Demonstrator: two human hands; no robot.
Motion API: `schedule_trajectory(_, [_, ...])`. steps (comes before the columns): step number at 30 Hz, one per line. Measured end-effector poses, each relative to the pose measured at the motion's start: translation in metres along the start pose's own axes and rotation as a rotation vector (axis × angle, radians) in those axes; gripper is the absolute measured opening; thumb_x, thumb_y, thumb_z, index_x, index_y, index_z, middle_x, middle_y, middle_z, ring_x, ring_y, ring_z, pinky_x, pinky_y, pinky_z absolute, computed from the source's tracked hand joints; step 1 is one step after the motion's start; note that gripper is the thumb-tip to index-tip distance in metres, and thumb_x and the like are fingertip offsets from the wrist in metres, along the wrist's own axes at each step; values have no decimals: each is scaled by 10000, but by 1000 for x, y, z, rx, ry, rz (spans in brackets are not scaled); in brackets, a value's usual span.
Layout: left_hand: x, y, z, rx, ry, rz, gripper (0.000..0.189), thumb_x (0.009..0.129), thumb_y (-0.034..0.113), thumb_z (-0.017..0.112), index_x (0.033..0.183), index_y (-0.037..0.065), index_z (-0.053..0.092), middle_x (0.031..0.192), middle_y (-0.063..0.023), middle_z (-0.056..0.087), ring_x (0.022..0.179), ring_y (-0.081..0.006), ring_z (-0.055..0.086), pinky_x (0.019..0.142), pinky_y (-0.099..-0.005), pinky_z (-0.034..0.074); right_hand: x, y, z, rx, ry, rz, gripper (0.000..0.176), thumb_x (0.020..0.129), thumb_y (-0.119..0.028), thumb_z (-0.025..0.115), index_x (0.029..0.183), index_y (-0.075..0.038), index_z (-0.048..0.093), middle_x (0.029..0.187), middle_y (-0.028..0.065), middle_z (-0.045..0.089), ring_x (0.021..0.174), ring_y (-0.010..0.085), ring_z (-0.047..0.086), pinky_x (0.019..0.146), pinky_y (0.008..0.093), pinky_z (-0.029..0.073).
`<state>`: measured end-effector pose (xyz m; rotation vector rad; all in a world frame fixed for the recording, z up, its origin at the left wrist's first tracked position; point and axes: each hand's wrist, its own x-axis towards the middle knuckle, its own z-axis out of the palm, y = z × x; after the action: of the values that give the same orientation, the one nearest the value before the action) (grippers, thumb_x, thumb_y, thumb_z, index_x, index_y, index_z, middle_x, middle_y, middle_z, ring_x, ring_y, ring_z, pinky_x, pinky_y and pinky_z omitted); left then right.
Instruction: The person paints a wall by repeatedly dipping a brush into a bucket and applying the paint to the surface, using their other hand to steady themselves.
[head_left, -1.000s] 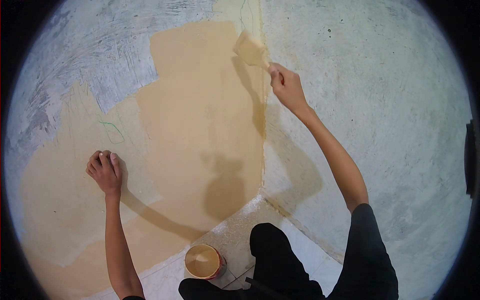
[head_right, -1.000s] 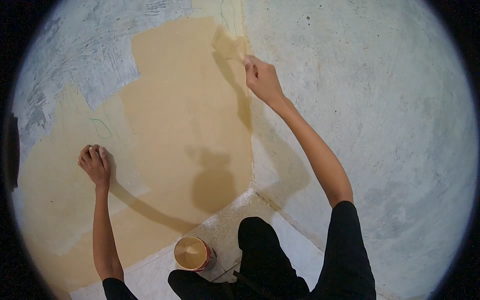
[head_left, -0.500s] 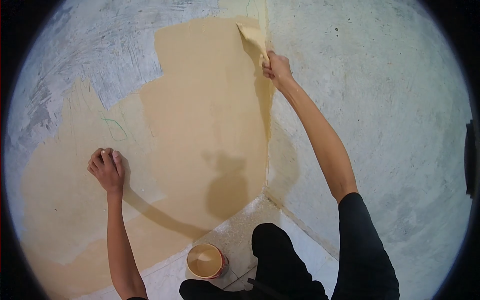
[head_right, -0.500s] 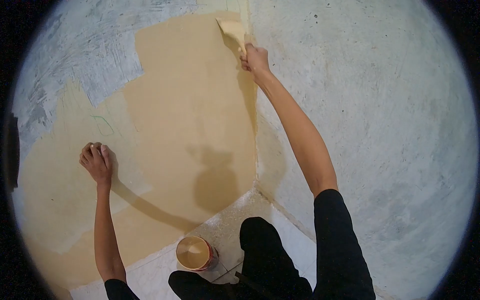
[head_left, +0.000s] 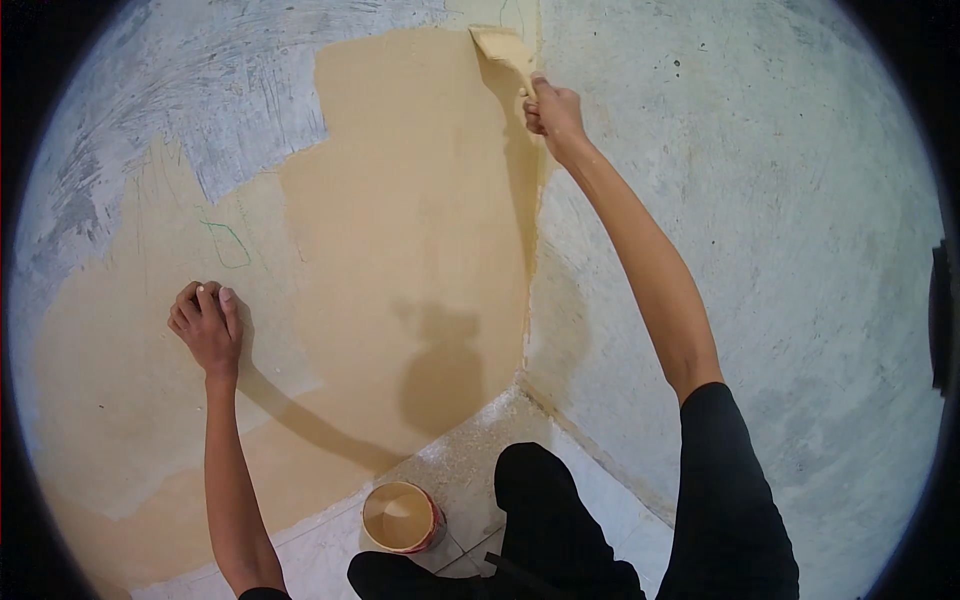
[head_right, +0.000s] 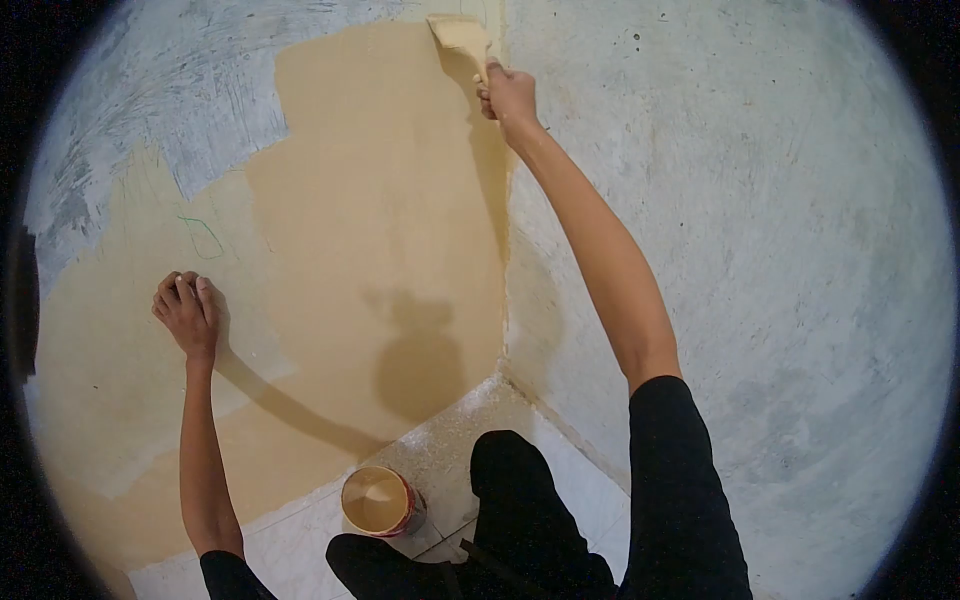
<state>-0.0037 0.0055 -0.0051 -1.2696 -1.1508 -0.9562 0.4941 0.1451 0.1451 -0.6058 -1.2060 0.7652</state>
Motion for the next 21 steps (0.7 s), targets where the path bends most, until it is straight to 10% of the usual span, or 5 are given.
schedule_trajectory(7, [-1,1,-2,2,-35,-27,190,947,283,545,997,108,599,1113,-93,538,1063,-287,486,922,-429,340,-77,93,-38,-84,44,248,441,1010,-393,499,706,-73,500,564,15,478,411,102,397,385,278,313])
schedule_trajectory(21, [0,0,-1,4,-23,-7,204,960,293,530,999,108,608,1115,-85,542,1049,-279,489,919,-420,339,-17,7,10,-1,7,-24,387,976,-367,586,709,-119,460,557,-33,380,424,84,319,406,262,227])
